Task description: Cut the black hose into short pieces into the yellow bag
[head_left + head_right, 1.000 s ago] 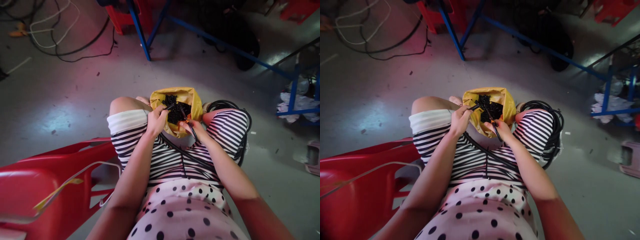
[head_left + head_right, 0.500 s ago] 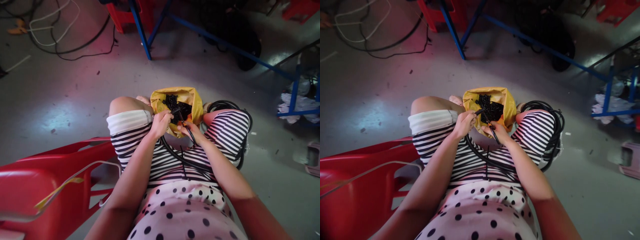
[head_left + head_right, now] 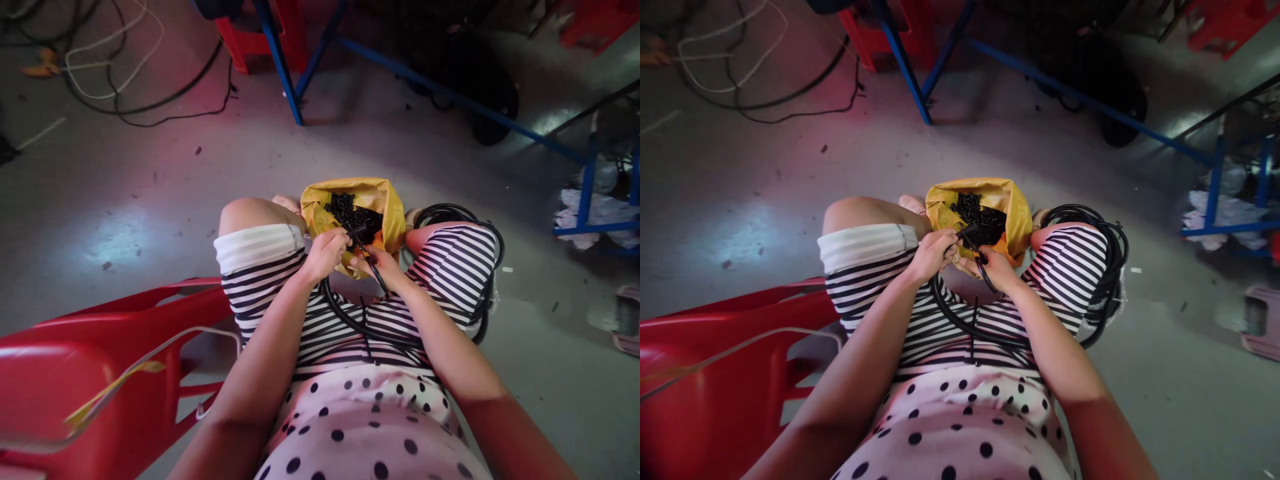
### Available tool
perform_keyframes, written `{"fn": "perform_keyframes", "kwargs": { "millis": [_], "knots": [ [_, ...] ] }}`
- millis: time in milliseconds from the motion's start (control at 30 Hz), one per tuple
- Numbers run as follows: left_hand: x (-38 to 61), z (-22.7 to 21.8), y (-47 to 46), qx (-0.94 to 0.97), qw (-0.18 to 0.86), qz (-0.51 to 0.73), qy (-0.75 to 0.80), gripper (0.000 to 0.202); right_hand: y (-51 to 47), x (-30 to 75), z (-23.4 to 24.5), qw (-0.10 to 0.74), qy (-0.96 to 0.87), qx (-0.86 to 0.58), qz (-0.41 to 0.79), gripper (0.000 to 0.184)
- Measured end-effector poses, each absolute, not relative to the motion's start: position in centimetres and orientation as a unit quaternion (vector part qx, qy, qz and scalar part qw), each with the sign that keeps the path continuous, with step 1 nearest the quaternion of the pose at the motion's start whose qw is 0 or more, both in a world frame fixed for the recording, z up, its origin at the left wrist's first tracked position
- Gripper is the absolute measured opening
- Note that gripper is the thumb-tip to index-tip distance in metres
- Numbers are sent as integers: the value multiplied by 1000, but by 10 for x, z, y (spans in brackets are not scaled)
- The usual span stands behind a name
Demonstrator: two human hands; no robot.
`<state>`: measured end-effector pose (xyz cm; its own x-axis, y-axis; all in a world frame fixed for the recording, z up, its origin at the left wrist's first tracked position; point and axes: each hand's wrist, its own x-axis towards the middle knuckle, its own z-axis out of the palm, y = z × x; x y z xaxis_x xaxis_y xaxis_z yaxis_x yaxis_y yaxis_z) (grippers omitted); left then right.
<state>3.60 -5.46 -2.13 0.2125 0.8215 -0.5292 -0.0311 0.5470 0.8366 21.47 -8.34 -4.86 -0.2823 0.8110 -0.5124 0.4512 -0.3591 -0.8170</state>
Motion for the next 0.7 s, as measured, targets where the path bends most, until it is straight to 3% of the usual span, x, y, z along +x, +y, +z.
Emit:
{"fn": "perform_keyframes", "kwargs": {
  "millis": [700],
  "knots": [
    [37, -24, -56, 371, 681, 296, 558, 16, -81, 215, -42, 153, -531, -589, 590, 42]
  ]
}}
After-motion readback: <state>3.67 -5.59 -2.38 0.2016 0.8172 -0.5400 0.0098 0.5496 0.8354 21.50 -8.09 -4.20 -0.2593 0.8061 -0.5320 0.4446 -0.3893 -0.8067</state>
